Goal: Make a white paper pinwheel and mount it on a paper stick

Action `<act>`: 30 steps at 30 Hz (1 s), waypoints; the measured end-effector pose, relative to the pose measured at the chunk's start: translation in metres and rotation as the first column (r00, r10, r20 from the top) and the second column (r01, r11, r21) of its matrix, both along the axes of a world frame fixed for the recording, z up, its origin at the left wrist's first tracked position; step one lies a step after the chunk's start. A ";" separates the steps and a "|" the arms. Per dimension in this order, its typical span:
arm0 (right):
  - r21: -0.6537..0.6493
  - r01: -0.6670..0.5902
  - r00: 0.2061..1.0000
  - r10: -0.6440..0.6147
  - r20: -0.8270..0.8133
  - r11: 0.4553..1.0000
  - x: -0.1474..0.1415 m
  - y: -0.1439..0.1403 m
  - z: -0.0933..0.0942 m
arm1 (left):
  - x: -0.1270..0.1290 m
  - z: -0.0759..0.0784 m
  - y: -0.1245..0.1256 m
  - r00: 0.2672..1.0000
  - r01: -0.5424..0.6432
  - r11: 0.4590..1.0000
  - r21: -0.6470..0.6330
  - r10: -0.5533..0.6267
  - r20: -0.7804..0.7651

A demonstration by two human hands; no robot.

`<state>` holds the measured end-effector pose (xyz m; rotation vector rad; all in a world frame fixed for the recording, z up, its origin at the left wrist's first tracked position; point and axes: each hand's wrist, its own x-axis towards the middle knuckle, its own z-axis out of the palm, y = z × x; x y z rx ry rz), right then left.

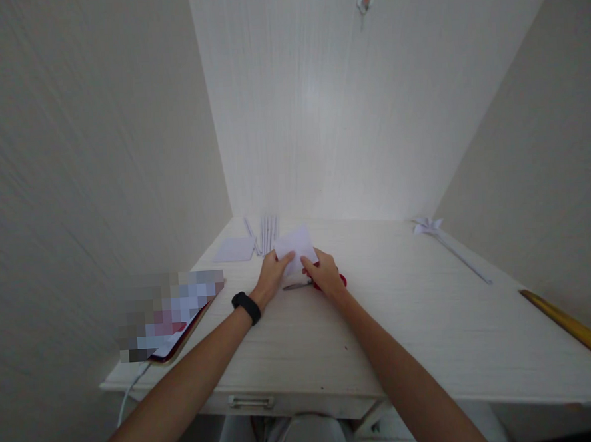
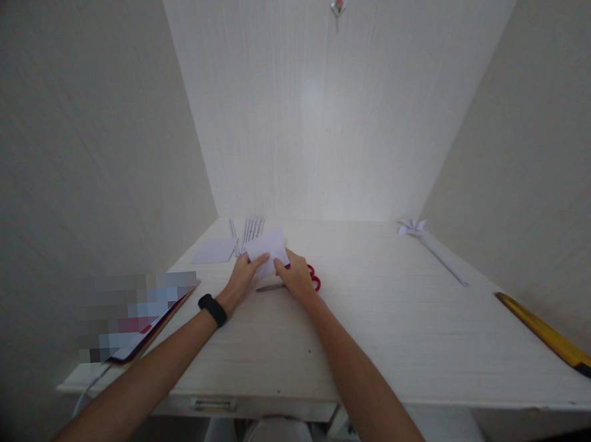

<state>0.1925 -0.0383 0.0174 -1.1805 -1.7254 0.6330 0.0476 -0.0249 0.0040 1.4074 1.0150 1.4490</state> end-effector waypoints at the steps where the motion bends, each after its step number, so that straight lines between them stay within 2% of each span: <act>1: 0.012 0.002 1.000 -0.002 -0.015 1.000 0.000 0.001 -0.001 | 0.000 0.001 -0.001 1.000 -0.008 1.000 -0.018 0.008 0.017; 5: 0.082 0.019 0.998 -0.013 -0.064 0.996 0.003 0.006 -0.002 | 0.002 0.004 -0.004 0.998 0.003 0.998 -0.064 0.002 0.068; 11: 0.072 -0.023 0.990 0.032 -0.136 0.997 0.004 0.010 -0.004 | 0.001 -0.003 -0.002 1.000 0.021 0.999 -0.039 -0.021 -0.003; 15: 0.120 0.014 0.999 -0.009 -0.042 0.993 0.003 0.010 -0.004 | 0.001 0.000 -0.004 1.000 0.024 0.999 -0.046 -0.024 -0.007; 19: 0.223 0.054 0.995 -0.073 0.075 0.973 0.002 0.010 -0.003 | 0.002 0.005 -0.008 1.000 0.017 0.998 -0.063 -0.017 -0.004; 24: 0.328 -0.011 0.987 -0.043 0.157 0.945 0.002 0.012 -0.007 | 0.003 0.005 -0.008 1.000 0.007 0.995 -0.103 -0.006 0.012; 30: 0.392 -0.058 0.977 -0.029 0.212 0.918 0.001 0.014 -0.012 | 0.005 0.002 -0.006 0.992 0.094 0.988 -0.120 -0.082 0.099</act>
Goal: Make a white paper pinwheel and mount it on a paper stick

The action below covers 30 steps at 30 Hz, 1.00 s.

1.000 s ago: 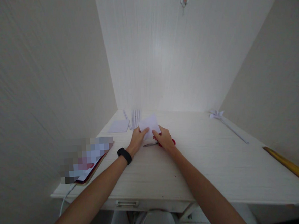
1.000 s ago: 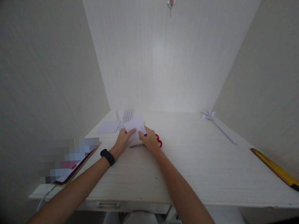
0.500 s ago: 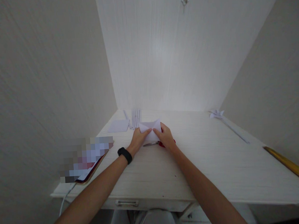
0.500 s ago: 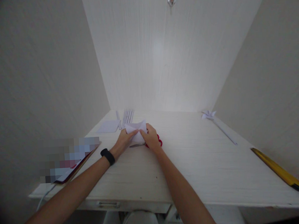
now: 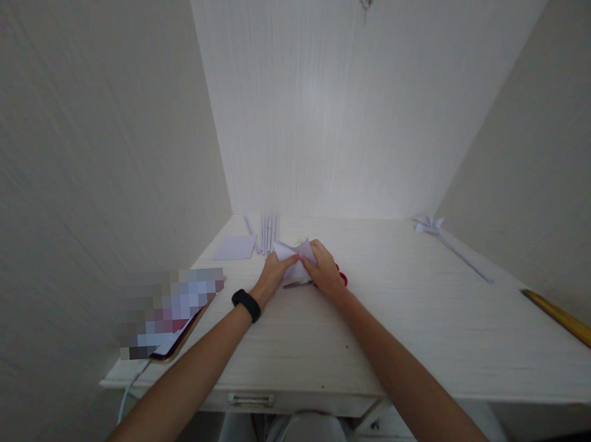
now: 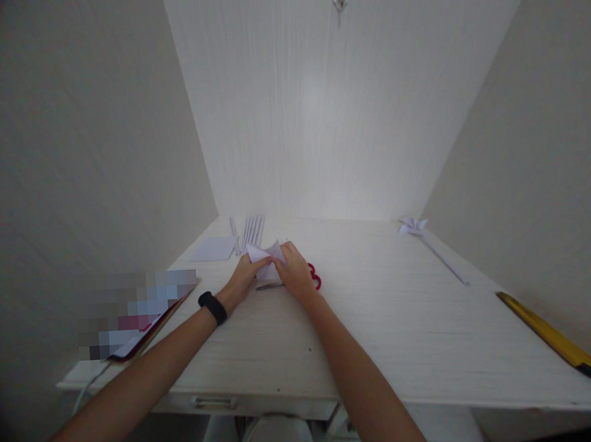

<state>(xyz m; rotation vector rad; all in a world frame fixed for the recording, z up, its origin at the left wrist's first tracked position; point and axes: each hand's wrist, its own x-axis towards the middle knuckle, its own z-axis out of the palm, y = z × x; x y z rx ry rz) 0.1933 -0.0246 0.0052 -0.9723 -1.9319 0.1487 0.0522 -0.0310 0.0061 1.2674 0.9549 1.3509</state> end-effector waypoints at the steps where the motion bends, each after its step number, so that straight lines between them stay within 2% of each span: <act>1: 0.005 0.019 1.000 -0.019 -0.003 1.000 0.000 0.000 0.000 | 0.000 -0.001 0.001 1.000 0.015 1.000 -0.006 -0.015 0.010; 6: 0.033 0.116 0.993 -0.116 -0.001 0.993 0.002 0.000 0.001 | 0.001 -0.007 0.006 0.998 0.060 0.997 -0.051 -0.060 0.007; 10: 0.039 0.163 0.987 -0.163 0.007 0.986 0.005 -0.004 0.006 | 0.003 -0.005 0.005 0.995 0.098 0.992 -0.085 -0.097 0.015; 17: 0.065 0.033 0.997 -0.037 0.065 0.997 0.007 -0.011 0.013 | 0.005 0.008 -0.005 0.989 0.140 0.985 -0.106 -0.134 0.063; 22: 0.072 -0.045 0.984 0.032 0.173 0.996 0.011 -0.008 0.009 | 0.003 0.006 -0.002 0.991 0.128 0.988 -0.087 -0.123 0.060; 26: 0.087 -0.044 0.969 0.022 0.246 0.995 0.013 -0.007 0.008 | 0.002 0.005 0.000 0.988 0.137 0.986 -0.091 -0.129 0.081; 30: 0.091 0.002 0.944 -0.032 0.328 0.996 0.015 -0.007 0.011 | -0.001 0.009 0.000 0.971 0.177 0.968 -0.179 -0.142 0.194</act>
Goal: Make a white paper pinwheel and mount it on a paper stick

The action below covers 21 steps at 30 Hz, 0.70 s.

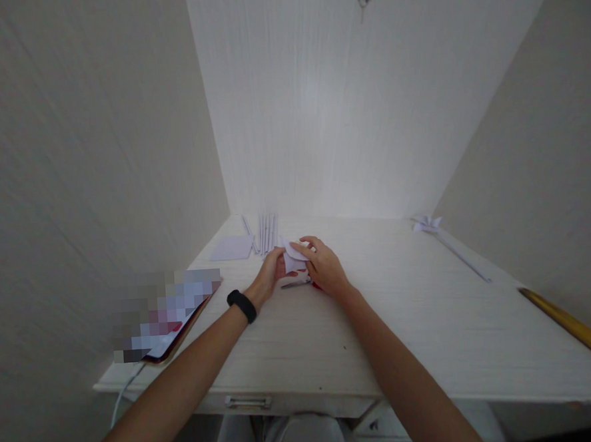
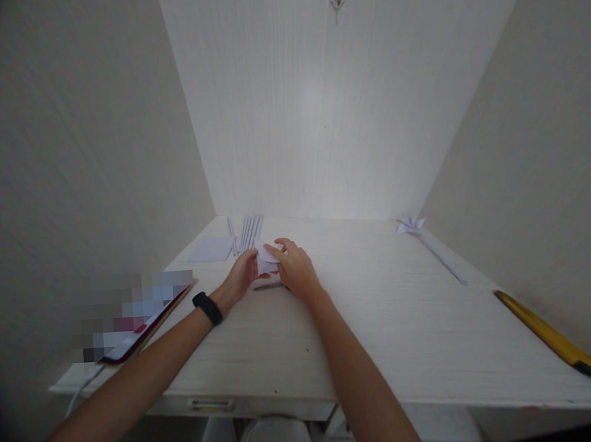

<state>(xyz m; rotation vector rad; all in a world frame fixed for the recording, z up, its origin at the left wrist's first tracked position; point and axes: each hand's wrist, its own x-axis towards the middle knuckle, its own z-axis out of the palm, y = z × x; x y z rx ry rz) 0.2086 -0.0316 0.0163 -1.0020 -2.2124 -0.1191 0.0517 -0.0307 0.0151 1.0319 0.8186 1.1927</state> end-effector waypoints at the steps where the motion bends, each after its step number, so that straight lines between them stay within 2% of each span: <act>1: 0.004 0.009 1.000 -0.009 0.021 1.000 0.001 0.000 0.001 | -0.001 0.001 0.000 1.000 0.021 0.999 -0.029 -0.020 0.019; 3: 0.013 0.019 0.998 -0.019 0.058 1.000 0.002 -0.001 0.002 | -0.001 0.004 0.000 0.998 0.058 0.997 -0.054 -0.057 0.019; 6: 0.008 0.020 0.996 -0.021 0.088 1.000 0.003 -0.002 0.002 | -0.001 0.004 -0.002 0.996 0.068 0.998 0.000 -0.068 -0.053; 11: -0.036 0.014 0.997 -0.012 0.072 0.999 0.003 -0.002 0.000 | 0.000 0.000 -0.003 0.994 -0.010 0.999 0.046 0.015 -0.107; 16: -0.074 0.002 1.000 -0.004 -0.029 0.997 0.001 -0.001 0.000 | -0.001 -0.001 -0.001 0.988 -0.076 0.994 0.078 0.086 -0.129; 21: -0.121 0.032 0.968 -0.061 -0.244 0.992 -0.003 0.003 -0.002 | -0.002 0.002 -0.001 0.976 -0.026 0.990 0.136 0.054 -0.211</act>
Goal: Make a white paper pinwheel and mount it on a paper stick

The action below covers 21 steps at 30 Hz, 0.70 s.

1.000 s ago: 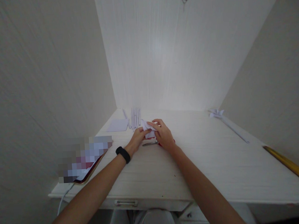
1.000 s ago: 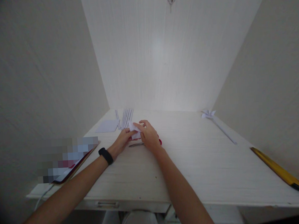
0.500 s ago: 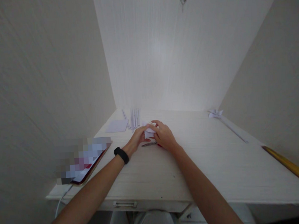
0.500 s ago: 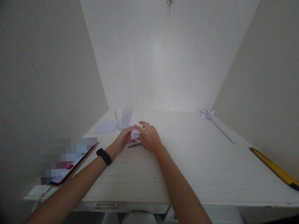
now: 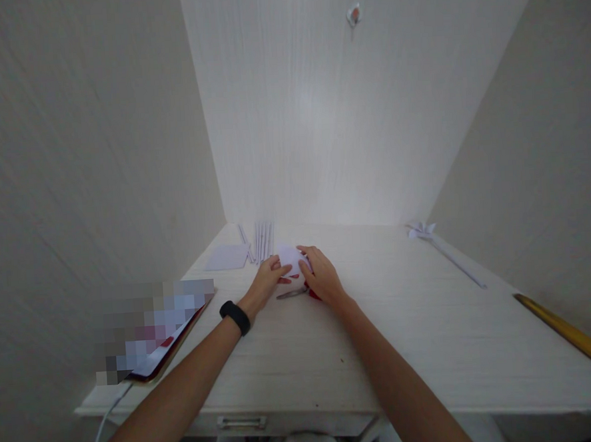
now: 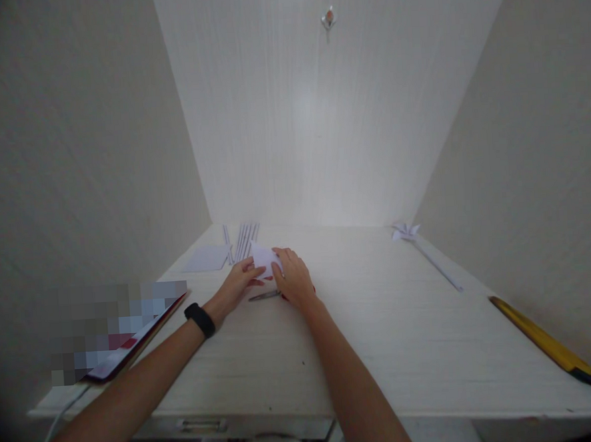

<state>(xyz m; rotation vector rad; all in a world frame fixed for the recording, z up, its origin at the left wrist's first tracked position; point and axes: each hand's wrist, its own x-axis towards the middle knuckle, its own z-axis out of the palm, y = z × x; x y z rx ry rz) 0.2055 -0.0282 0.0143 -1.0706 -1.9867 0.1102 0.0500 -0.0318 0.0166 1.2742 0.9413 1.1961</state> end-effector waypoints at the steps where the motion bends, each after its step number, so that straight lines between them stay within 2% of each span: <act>1: -0.009 0.006 0.999 -0.006 -0.044 1.000 0.000 0.001 -0.001 | 0.000 -0.001 0.000 1.000 0.018 1.000 0.010 -0.018 -0.012; 4: -0.029 0.012 0.987 -0.016 -0.160 1.000 0.000 0.006 -0.004 | -0.001 -0.005 0.003 0.998 0.054 0.998 0.039 -0.052 -0.044; 9: -0.085 -0.011 0.950 -0.016 -0.312 0.996 0.000 0.009 -0.003 | -0.004 -0.010 0.007 0.994 0.027 0.996 0.084 -0.017 -0.108; 16: -0.186 -0.012 0.879 -0.079 -0.470 0.982 -0.001 0.007 0.003 | -0.004 -0.005 0.004 0.994 -0.061 0.997 0.047 0.065 -0.093; 21: -0.254 -0.073 0.835 -0.080 -0.545 0.965 0.001 0.009 0.002 | -0.004 -0.003 0.003 0.994 -0.094 0.995 0.045 0.097 -0.057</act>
